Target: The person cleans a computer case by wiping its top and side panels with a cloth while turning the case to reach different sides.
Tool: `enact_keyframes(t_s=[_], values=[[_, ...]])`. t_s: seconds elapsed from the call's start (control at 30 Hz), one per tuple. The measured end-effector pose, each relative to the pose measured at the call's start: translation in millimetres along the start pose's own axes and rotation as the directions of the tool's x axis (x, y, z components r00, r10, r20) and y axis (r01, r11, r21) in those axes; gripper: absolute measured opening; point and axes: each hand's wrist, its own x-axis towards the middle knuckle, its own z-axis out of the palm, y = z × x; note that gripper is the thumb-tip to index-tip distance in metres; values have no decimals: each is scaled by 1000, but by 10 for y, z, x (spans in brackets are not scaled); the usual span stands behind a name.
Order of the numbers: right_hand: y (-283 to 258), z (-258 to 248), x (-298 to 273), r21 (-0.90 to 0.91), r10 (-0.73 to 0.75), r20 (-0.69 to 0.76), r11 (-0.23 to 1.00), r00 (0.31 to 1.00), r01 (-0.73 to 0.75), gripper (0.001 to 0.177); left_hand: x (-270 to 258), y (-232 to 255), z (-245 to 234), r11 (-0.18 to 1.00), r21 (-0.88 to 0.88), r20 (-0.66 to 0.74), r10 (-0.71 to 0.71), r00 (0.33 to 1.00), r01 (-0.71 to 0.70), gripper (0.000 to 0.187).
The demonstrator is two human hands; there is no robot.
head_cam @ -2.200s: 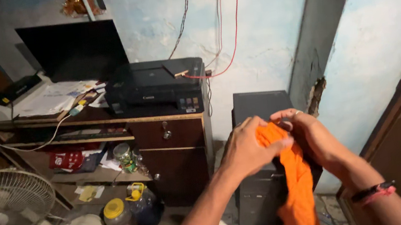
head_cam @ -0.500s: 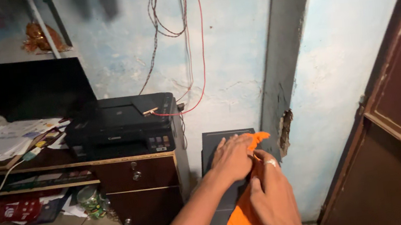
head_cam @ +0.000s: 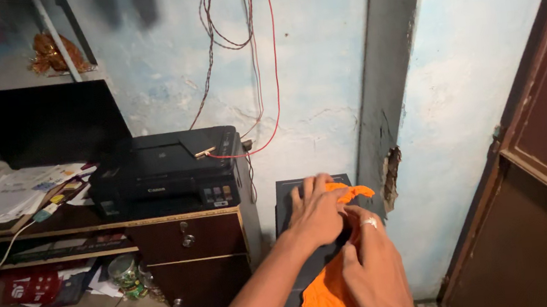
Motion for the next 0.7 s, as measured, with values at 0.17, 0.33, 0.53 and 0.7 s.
enact_keyframes(t_s=[0.17,0.33,0.53,0.7], values=[[70,17,-23,-121,-122,-15,985,992,119,54,304,101,-37,964,207,129,-197,972,168,47],[-79,-32,-64,-74,43,47,996,998,-40,55,254,72,-59,980,142,151,-157,976,136,45],[-137,-36,-63,-131,-59,22,989,998,61,52,135,20,-2,992,63,107,-114,988,108,56],[-161,-48,-78,-143,-74,37,987,997,78,45,381,42,139,963,87,101,-262,960,253,36]])
